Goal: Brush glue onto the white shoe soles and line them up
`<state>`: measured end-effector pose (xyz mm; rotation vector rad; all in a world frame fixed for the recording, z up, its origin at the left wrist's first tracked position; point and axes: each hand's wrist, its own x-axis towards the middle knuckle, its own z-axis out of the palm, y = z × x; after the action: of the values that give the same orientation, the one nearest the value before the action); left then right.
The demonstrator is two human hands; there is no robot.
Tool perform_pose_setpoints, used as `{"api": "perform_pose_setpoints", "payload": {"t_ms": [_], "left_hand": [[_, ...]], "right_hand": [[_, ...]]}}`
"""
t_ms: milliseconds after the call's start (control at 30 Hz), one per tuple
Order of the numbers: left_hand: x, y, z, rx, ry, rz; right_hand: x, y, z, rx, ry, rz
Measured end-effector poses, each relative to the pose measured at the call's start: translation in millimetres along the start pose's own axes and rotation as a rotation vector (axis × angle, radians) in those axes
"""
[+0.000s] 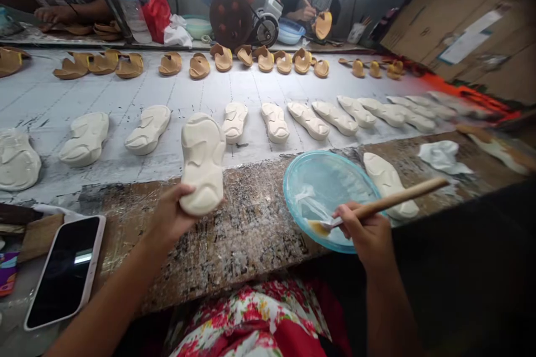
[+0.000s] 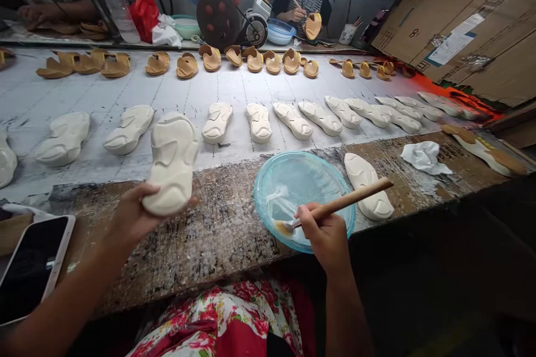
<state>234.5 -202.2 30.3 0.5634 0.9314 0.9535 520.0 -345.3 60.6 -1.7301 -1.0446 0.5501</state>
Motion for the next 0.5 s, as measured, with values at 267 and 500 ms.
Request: {"api": "perform_pose_setpoints", "payload": {"t_ms": [267, 500], "left_hand": [[-83, -34, 12.5, 0.220, -0.142, -0.310], [-109, -16, 21.9, 0.442, -0.344, -0.239]], "right_hand": [[-5, -36, 35, 0.204, -0.144, -0.471], [5, -54, 45, 0.209, -0.062, -0.919]]}}
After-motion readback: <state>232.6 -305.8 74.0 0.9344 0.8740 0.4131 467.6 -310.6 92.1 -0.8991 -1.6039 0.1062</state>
